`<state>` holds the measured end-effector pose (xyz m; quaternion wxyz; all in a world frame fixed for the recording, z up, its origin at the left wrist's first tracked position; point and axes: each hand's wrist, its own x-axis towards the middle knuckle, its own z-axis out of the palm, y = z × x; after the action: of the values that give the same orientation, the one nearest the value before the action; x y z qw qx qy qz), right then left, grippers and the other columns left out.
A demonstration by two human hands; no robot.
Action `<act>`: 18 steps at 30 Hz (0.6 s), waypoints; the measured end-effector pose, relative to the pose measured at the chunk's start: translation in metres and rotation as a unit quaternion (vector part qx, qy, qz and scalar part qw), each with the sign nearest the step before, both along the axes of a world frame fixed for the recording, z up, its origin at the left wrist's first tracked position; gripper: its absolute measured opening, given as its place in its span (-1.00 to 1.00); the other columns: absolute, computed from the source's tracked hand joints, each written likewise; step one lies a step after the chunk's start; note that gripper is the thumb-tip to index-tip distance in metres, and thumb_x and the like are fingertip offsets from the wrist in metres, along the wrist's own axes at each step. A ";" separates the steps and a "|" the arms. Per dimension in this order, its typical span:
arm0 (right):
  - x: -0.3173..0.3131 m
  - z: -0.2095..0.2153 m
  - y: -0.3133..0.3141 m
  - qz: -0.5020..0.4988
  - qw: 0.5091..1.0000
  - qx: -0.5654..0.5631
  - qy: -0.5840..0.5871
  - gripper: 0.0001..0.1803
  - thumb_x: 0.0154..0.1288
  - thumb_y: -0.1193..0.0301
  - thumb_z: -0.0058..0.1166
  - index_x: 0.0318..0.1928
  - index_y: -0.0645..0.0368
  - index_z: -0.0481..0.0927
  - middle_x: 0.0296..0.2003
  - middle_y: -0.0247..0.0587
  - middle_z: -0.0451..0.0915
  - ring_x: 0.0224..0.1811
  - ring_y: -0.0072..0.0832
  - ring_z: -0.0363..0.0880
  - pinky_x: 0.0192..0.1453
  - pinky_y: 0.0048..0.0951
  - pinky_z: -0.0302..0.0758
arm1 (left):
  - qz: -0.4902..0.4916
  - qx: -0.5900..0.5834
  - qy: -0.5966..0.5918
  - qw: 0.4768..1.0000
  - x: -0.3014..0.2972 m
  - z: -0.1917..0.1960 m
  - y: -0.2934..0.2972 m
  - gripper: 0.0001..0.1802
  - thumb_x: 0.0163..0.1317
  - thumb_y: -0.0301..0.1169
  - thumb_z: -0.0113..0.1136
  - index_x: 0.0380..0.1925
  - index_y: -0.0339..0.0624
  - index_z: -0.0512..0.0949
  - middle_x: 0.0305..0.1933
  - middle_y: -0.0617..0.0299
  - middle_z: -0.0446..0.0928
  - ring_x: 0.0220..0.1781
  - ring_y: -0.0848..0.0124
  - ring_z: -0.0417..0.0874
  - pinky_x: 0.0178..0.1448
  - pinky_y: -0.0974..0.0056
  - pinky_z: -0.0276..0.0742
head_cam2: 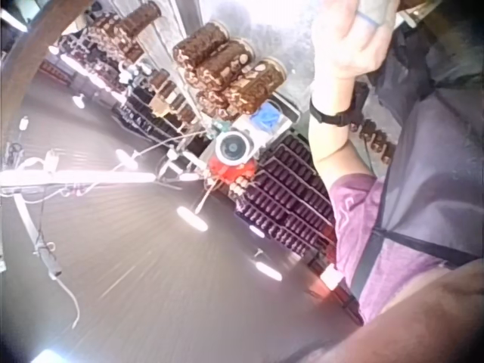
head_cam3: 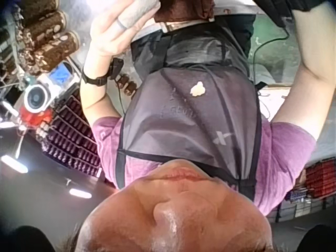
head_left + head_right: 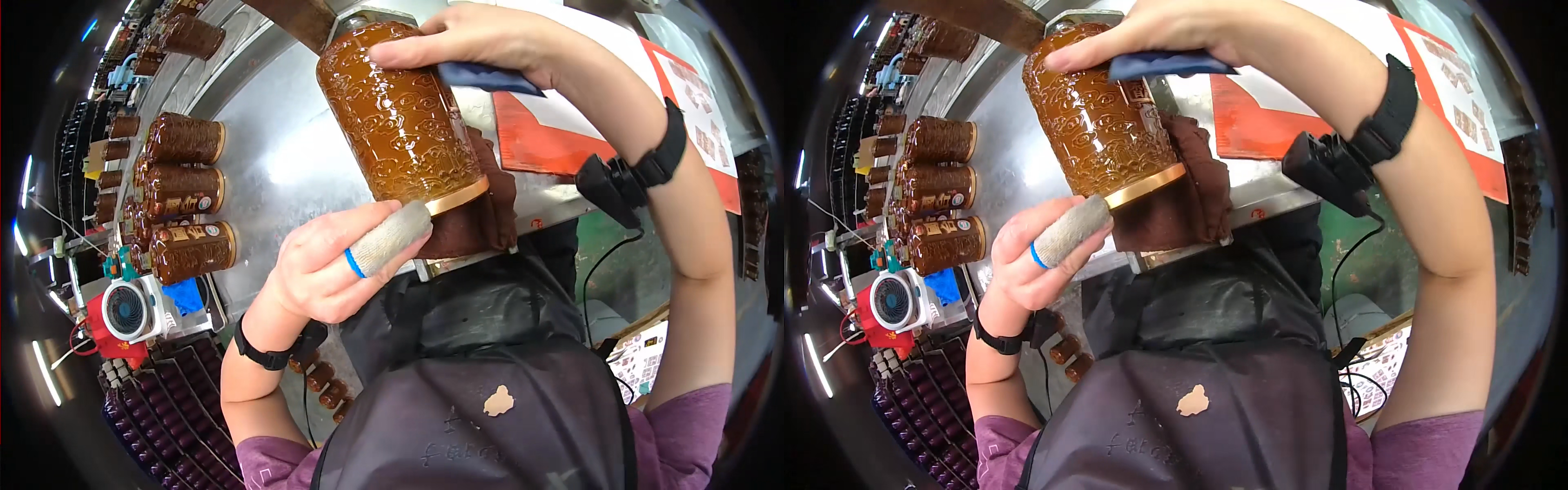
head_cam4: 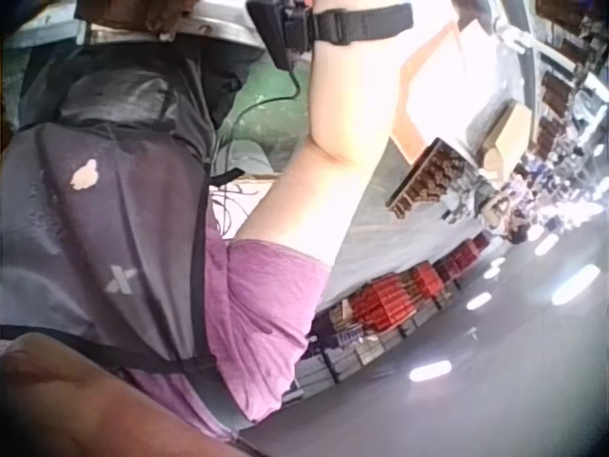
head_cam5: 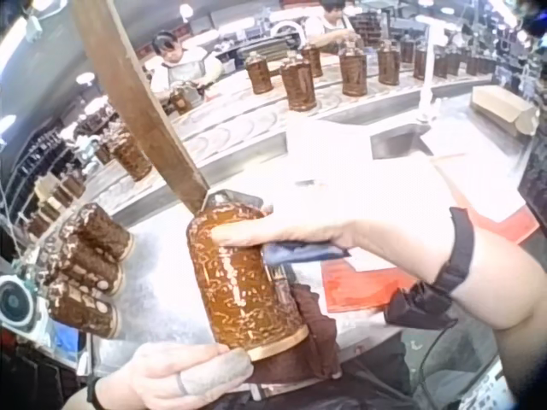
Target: Manually applying decorative labels and stickers to ceramic liquor bottles in a manufacturing facility.
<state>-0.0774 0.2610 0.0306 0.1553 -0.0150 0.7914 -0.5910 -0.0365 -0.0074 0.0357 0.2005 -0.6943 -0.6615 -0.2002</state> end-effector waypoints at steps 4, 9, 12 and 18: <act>-0.005 -0.035 0.005 0.089 0.952 -0.270 -0.117 -0.52 0.17 -0.11 0.30 -0.33 0.06 0.59 -0.60 -0.48 0.46 -0.75 -0.74 0.20 -0.73 -0.62 0.04 | 0.025 -0.010 0.004 1.000 0.003 -0.002 -0.007 -0.67 -0.19 -0.60 0.37 -0.30 -0.27 0.74 -0.16 0.16 0.68 -0.07 0.26 0.71 -0.11 0.30 0.71; 0.000 -0.012 -0.014 0.025 0.985 -0.157 -0.069 -0.49 0.15 -0.08 0.31 -0.21 0.13 0.66 -0.47 -0.40 0.59 -0.59 -0.72 0.43 -0.55 -0.65 0.32 | 0.024 -0.017 0.008 1.000 0.001 -0.002 -0.010 -0.68 -0.17 -0.60 0.38 -0.29 -0.24 0.75 -0.14 0.17 0.67 -0.05 0.24 0.69 -0.11 0.28 0.69; 0.010 0.020 -0.027 0.011 0.998 0.040 0.039 -0.27 0.11 -0.16 0.31 -0.09 0.33 0.68 -0.27 -0.20 0.69 -0.32 -0.54 0.63 -0.17 -0.56 0.54 | 0.011 -0.008 0.008 1.000 0.000 -0.002 -0.009 -0.69 -0.14 -0.61 0.41 -0.28 -0.23 0.74 -0.13 0.18 0.66 -0.03 0.24 0.68 -0.12 0.26 0.68; -0.003 -0.027 0.009 0.083 0.983 -0.156 -0.055 -0.38 0.16 -0.13 0.29 -0.13 0.23 0.66 -0.41 -0.32 0.63 -0.46 -0.68 0.52 -0.39 -0.57 0.44 | 0.010 -0.016 0.017 1.000 0.001 -0.002 -0.011 -0.70 -0.13 -0.61 0.43 -0.29 -0.23 0.74 -0.12 0.17 0.66 -0.03 0.25 0.67 -0.13 0.27 0.68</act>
<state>-0.0804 0.2696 0.0033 0.2428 -0.0716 0.6757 -0.6924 -0.0357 -0.0181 0.0334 0.2024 -0.6942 -0.6681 -0.1755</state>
